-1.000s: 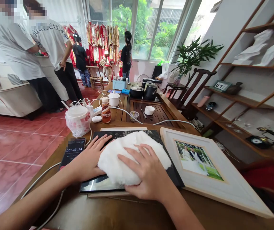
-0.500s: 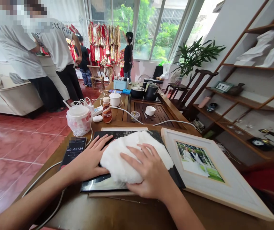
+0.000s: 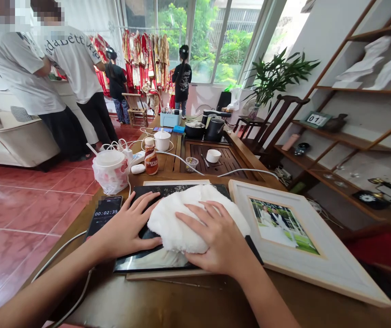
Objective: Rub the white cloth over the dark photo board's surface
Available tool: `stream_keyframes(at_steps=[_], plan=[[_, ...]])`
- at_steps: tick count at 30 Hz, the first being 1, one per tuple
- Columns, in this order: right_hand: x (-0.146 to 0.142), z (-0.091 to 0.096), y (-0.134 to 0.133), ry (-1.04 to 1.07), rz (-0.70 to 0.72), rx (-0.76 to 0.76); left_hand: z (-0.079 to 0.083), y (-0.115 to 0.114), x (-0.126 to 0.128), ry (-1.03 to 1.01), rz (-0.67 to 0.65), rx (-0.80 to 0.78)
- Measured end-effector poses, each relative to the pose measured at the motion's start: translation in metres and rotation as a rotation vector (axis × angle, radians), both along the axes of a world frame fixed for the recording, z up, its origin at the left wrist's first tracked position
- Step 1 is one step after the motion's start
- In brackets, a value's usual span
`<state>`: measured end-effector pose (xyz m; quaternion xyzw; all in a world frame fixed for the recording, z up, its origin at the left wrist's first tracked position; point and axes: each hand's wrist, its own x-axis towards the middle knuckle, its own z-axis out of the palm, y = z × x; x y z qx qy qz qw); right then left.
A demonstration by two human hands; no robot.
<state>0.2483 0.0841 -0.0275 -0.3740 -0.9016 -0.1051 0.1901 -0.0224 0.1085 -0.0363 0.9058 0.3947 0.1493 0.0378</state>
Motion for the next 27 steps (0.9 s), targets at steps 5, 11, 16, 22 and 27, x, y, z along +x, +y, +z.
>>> stream_keyframes(at_steps=[5,11,16,22,27], plan=[[0.007,0.000,0.004,-0.023,-0.070,0.034,-0.002,0.000,0.001,0.016,0.017,-0.004],[-0.014,-0.002,-0.006,-0.011,0.082,0.010,-0.001,0.001,0.000,0.067,-0.011,-0.018],[-0.001,-0.001,0.001,-0.025,0.036,0.013,-0.001,0.002,0.000,0.040,0.011,-0.029],[0.010,-0.003,0.007,-0.036,-0.040,0.076,-0.003,0.000,0.001,0.029,0.024,-0.032],[-0.009,-0.003,-0.002,-0.035,0.100,0.036,-0.002,0.002,0.000,0.084,-0.002,-0.042]])
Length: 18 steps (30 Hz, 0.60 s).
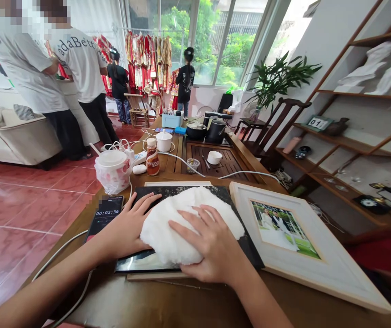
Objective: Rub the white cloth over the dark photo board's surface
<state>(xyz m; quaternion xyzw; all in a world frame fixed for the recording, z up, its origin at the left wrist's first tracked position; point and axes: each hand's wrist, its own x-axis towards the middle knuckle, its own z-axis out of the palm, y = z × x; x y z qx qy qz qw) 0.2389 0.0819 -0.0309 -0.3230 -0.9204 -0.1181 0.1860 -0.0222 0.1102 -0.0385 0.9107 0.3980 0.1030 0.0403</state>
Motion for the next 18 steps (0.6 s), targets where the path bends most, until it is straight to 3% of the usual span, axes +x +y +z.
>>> stream_keyframes(at_steps=[8,18], plan=[[0.023,0.002,0.011,-0.004,-0.171,0.044,-0.001,-0.001,0.001,-0.071,0.019,0.019],[0.001,0.004,-0.002,0.035,-0.003,-0.042,-0.001,0.001,-0.002,-0.018,-0.018,0.007]])
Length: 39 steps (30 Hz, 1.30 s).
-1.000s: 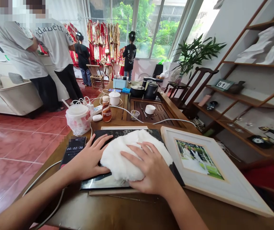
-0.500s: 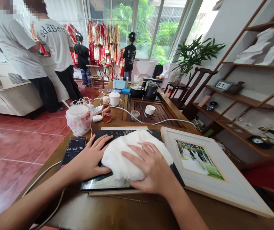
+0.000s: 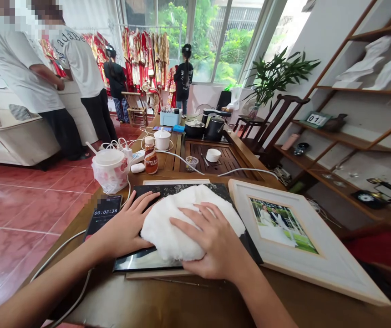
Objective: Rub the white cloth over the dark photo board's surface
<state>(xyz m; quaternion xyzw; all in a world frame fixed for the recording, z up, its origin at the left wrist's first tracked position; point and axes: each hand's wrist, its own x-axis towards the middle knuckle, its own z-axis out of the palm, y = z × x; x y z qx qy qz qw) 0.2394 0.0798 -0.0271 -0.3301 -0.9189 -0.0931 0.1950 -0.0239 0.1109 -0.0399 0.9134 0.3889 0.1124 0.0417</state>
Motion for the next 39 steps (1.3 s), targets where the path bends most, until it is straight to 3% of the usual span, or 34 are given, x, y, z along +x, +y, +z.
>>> stream_keyframes(at_steps=[8,16,23,32,39], plan=[[0.022,-0.001,0.012,-0.028,-0.179,0.054,0.002,-0.002,0.001,-0.093,0.026,0.007],[-0.002,-0.001,0.000,-0.003,-0.006,-0.003,0.001,0.001,0.000,-0.032,-0.009,-0.005],[0.024,-0.002,0.014,-0.019,-0.195,0.056,0.001,-0.001,0.002,-0.084,0.028,0.006],[-0.006,-0.001,-0.001,0.017,-0.015,-0.007,0.001,0.001,0.000,-0.039,-0.013,-0.011],[0.018,0.000,0.010,-0.008,-0.155,0.036,0.001,-0.001,0.002,-0.113,0.022,0.013]])
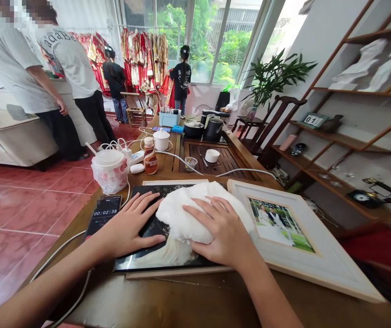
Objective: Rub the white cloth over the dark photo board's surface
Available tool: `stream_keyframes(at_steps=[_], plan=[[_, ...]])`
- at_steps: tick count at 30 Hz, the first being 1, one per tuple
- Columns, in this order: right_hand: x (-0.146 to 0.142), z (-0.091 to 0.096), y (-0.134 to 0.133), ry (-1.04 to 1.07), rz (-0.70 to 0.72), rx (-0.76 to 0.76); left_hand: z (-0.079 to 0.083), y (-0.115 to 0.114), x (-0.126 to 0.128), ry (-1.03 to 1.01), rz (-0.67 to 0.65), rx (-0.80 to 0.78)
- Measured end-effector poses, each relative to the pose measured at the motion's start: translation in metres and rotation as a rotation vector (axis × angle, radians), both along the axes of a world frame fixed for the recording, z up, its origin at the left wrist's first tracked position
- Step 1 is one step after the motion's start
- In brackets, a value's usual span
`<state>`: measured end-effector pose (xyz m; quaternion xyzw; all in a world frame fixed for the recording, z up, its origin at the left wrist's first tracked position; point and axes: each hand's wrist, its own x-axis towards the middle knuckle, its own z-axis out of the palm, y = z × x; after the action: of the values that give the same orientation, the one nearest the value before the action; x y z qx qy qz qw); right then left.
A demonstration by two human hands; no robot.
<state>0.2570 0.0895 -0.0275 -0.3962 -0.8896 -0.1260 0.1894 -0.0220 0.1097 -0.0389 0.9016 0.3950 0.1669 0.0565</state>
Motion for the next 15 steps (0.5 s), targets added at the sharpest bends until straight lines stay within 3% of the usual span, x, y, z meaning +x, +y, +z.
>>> stream_keyframes(at_steps=[8,15], plan=[[-0.021,0.001,-0.010,-0.023,0.154,-0.042,-0.001,0.002,-0.002,0.073,-0.030,-0.013],[-0.001,0.001,0.000,-0.003,0.028,-0.004,0.000,0.000,-0.001,0.003,-0.001,-0.004]])
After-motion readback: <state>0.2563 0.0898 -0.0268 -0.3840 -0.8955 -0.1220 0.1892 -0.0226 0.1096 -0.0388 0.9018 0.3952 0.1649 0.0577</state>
